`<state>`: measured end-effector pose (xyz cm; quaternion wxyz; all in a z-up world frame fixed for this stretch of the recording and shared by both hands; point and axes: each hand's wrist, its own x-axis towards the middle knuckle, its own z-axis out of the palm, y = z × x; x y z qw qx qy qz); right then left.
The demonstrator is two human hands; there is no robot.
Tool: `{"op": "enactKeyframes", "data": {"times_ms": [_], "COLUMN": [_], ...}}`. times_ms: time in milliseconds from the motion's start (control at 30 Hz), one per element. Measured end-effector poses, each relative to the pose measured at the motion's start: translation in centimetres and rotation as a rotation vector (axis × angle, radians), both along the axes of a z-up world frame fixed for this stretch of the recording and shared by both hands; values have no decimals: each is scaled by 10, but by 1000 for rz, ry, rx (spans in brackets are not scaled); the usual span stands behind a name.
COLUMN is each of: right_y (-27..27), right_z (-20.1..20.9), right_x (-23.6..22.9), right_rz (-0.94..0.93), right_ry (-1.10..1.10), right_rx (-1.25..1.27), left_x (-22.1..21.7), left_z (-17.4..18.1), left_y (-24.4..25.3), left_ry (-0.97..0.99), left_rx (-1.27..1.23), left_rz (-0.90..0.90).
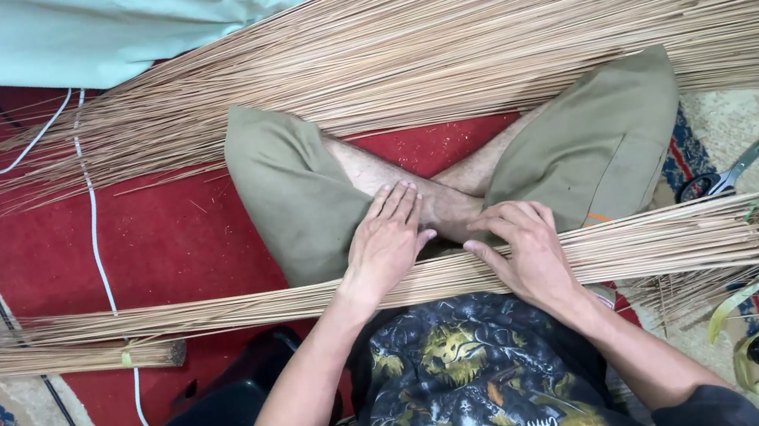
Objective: A person sitting on the floor sorts and aligns long, thin wooden sticks into bundles by tapping them against the ground.
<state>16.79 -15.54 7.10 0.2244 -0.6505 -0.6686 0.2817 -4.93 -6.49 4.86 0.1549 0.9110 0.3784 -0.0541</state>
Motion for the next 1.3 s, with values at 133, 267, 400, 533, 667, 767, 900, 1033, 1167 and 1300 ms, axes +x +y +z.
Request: {"op": "enactKeyframes", "data": {"times_ms": [133,267,400,533,667,767,900,1033,1167,1300], "right_y": [0,3,3,1,0,0,4,6,5,7], "right_z": [-8,-13,-19,-25,-28,-27,-23,-21,-25,-23], "right_x": [0,-1,2,3,3,3,2,2,1,1], "right_rz": [-11,-7,-12,-20,-28,-34,-40,-33,-39,-42], "right_ry": [3,2,8,-4,7,2,10,11,19,19], "right_rx": [-22,-30,-37,-45,-48,-46,-46,-71,-76,-87], "left_x": [-6,-12,-14,-16,-21,-19,-13,-8,-1,3], "left_z": [-2,-3,4,5,5,-1,7,9,1,-11], "left_y": [-3,-1,10,27,46,50,47,44,44,45], "left_ry": [-26,29,102,185,196,172,152,104,67,59], "left_rx": [-54,-35,0,34,72,54,32,-34,-52,-50], "left_rz": [-107,-106,-40,53,136,178,182,236,322,371]}}
